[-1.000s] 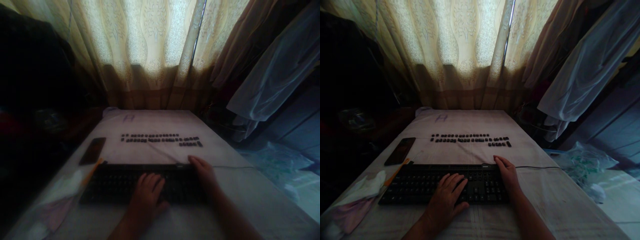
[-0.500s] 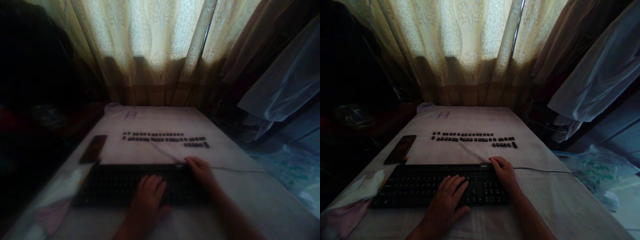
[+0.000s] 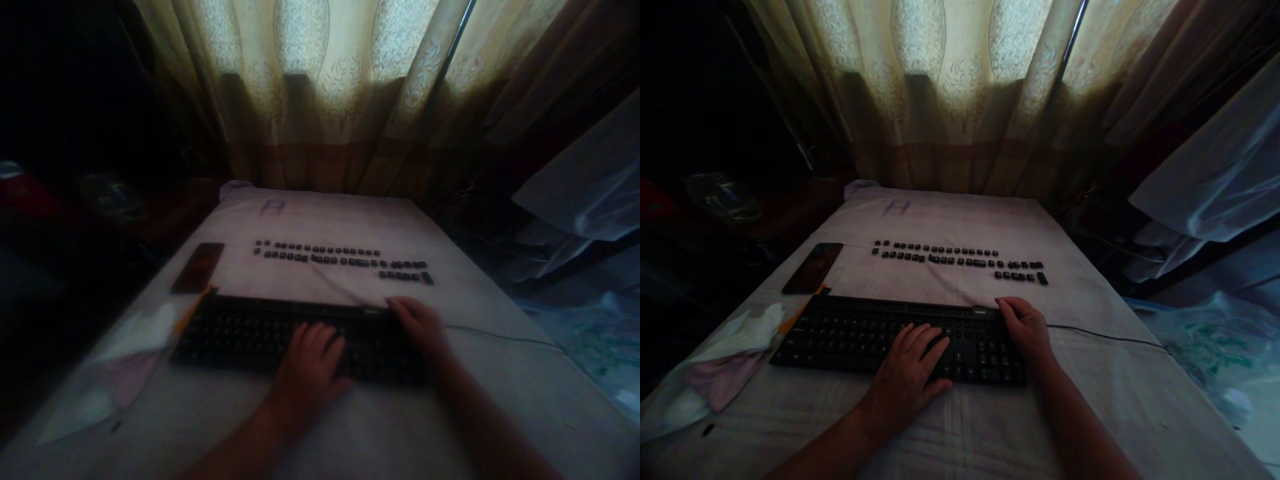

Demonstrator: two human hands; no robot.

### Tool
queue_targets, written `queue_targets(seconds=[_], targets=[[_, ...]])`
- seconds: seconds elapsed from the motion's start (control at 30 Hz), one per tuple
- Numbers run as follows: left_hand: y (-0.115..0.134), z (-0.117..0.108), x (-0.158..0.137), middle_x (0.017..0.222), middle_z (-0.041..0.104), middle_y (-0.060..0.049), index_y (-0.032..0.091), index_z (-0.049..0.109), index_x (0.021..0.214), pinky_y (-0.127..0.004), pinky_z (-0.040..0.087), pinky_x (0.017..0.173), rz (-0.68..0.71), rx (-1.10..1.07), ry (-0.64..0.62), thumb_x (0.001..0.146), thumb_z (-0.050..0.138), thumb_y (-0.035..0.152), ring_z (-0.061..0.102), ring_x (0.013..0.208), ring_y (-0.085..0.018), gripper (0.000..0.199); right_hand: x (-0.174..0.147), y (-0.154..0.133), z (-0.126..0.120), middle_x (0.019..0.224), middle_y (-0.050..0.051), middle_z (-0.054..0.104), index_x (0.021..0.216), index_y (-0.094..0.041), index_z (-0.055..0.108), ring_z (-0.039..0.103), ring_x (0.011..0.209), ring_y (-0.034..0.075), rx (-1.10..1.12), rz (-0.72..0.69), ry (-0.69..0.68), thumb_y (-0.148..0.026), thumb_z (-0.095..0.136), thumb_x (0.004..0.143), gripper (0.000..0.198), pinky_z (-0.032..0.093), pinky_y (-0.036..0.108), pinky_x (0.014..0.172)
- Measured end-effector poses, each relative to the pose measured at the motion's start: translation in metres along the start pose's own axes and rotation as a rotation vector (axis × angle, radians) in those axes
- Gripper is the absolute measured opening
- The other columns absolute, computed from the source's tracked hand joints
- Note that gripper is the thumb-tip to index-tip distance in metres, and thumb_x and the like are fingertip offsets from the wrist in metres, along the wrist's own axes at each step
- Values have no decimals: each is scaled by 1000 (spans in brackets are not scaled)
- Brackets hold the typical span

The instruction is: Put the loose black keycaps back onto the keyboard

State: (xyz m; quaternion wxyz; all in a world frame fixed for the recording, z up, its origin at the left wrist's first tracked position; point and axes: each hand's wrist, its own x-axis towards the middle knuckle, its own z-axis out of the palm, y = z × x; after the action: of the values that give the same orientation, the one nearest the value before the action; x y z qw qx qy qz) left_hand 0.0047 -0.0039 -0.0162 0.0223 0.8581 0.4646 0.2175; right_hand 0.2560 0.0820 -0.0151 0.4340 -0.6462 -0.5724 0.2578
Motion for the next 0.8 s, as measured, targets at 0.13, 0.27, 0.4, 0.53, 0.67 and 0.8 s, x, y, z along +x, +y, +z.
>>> queue_targets(seconds=[0.13, 0.27, 0.4, 0.53, 0.67, 0.8], targets=[[6, 2, 4, 132, 59, -13, 18, 56, 131, -58, 38, 107, -8, 17, 0, 87, 65, 46, 53, 124, -33, 52, 3, 12, -8, 89, 11, 76, 87, -17, 77, 68, 87, 30, -17, 86, 77, -56, 58, 75, 45, 52, 42, 83], [0, 0, 1, 134, 58, -14, 18, 52, 134, -58, 42, 104, 43, 59, 15, 86, 67, 40, 53, 123, -33, 55, 2, 16, -5, 92, 13, 76, 88, -16, 77, 69, 88, 30, 48, 78, 91, -57, 57, 77, 47, 53, 42, 83], [-39, -15, 3, 139, 55, -12, 23, 48, 139, -55, 43, 103, 80, 123, 13, 80, 69, 50, 52, 125, -34, 68, 1, 21, -2, 92, 12, 76, 91, -18, 76, 70, 88, 29, 34, 18, 107, -56, 53, 82, 45, 54, 42, 82], [-92, -33, 14, 132, 61, -13, 21, 58, 129, -53, 46, 100, -66, 153, -64, 81, 59, 60, 57, 119, -35, 62, 5, 32, -14, 95, 12, 76, 100, -19, 74, 70, 88, 26, -62, -81, 81, -44, 47, 87, 40, 55, 42, 82], [-110, -36, 23, 120, 68, -12, 21, 63, 122, -49, 49, 96, -193, 79, -135, 84, 50, 64, 63, 110, -32, 59, 6, 35, -40, 94, 9, 74, 93, -21, 75, 67, 90, 24, -211, -218, -101, -28, 54, 81, 25, 52, 40, 84], [-97, -29, 19, 115, 70, -13, 18, 66, 115, -51, 49, 96, -240, 59, -89, 83, 47, 66, 64, 107, -33, 60, 4, 26, -56, 87, 7, 73, 87, -21, 75, 65, 83, 22, -343, -266, -298, -21, 57, 81, 19, 50, 36, 80]])
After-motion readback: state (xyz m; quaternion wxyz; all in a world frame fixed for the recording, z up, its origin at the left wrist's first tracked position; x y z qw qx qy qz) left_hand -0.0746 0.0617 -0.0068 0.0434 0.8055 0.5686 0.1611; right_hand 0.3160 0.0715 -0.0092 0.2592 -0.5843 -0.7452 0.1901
